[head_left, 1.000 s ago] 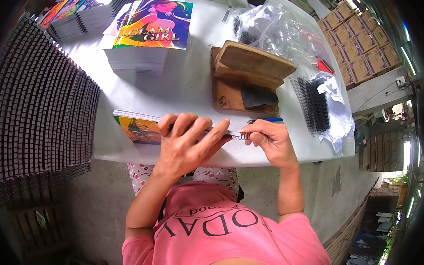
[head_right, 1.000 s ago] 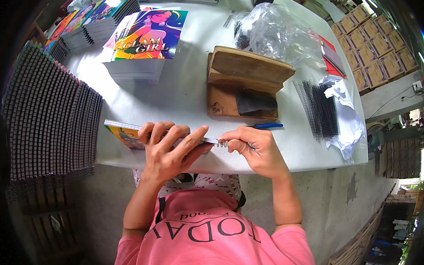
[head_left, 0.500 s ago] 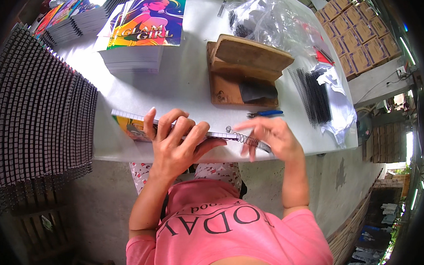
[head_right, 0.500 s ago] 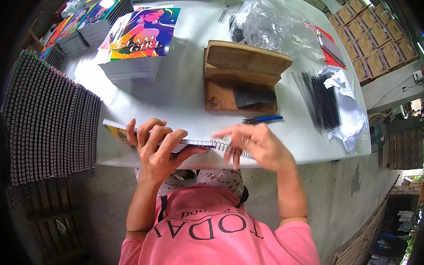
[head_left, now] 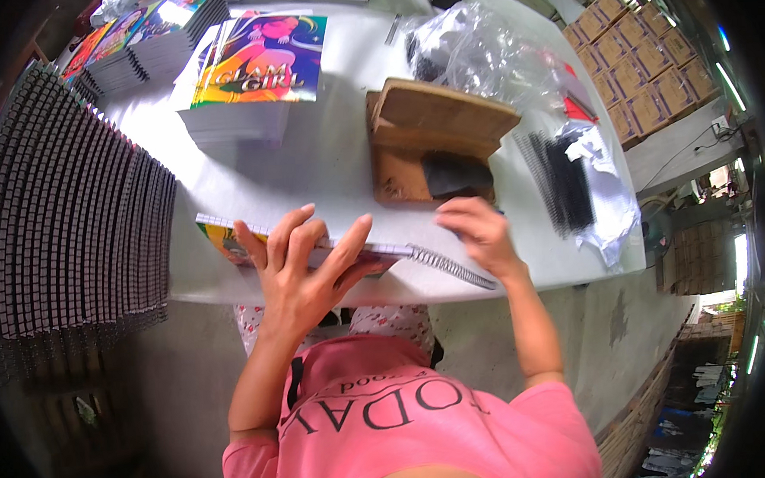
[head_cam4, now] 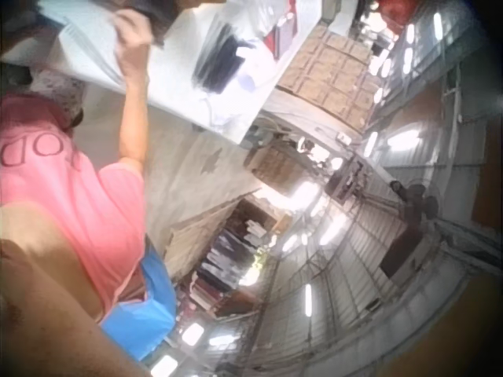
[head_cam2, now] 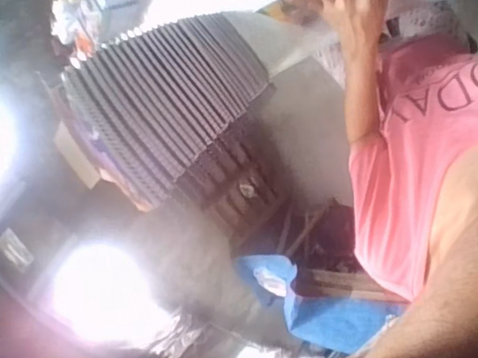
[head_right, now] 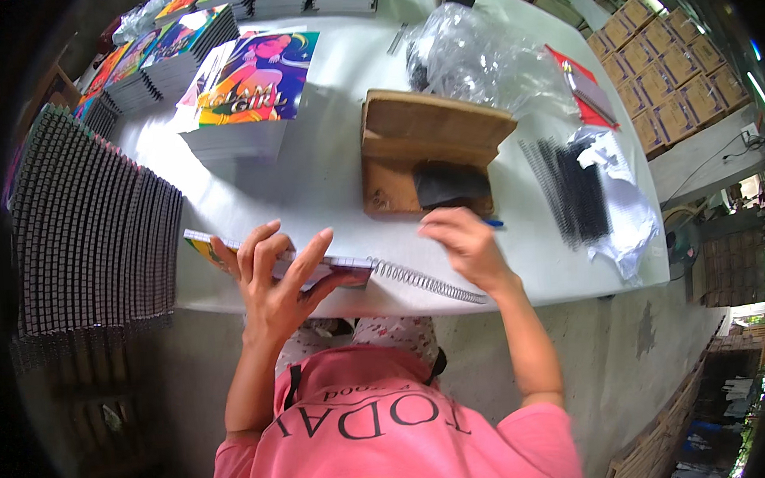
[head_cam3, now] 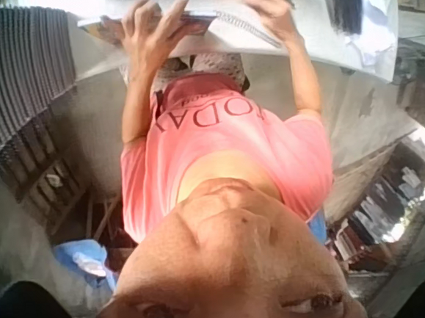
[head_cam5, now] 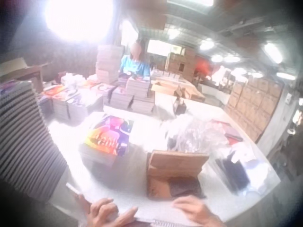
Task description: The person threads a wire spiral through the pre-punched holes of a notebook, uses pliers to trim and crimp the wire ends, and stacks the finished notebook onto a pile.
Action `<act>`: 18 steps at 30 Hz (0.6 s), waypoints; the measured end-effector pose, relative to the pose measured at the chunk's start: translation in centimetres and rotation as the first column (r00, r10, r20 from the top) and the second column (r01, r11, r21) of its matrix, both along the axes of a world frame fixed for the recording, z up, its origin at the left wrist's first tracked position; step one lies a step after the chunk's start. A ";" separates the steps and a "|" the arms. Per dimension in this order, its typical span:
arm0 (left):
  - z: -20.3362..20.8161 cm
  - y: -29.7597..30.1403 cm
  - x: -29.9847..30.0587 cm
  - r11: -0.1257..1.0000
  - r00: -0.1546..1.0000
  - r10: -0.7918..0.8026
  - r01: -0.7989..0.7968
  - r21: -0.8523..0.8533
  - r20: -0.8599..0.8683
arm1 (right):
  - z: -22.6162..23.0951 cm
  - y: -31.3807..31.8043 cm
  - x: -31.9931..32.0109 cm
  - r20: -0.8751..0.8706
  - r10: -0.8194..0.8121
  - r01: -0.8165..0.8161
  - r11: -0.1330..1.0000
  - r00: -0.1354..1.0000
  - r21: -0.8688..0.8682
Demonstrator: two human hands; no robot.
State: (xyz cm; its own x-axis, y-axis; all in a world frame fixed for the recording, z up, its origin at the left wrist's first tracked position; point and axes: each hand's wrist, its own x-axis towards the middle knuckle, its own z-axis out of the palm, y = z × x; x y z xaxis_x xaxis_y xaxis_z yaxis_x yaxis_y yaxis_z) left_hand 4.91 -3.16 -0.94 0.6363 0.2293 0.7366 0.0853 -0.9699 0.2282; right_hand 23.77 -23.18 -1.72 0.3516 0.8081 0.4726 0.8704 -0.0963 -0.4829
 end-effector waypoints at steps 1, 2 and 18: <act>0.1 0.0 -0.1 1.000 1.000 -0.004 0.004 -0.022 -0.013 | 2.5 -0.2 0.7 0.125 -0.134 0.117 0.984 0.983 0.137; 0.0 0.0 -0.1 0.999 1.000 0.008 -0.008 -0.033 -0.014 | 5.6 0.0 1.0 0.195 -0.278 0.202 0.920 0.941 0.337; 0.2 0.4 0.0 0.990 0.995 -0.096 0.095 -0.100 0.000 | 2.9 -0.1 5.1 0.000 -0.222 0.219 0.962 0.975 -0.165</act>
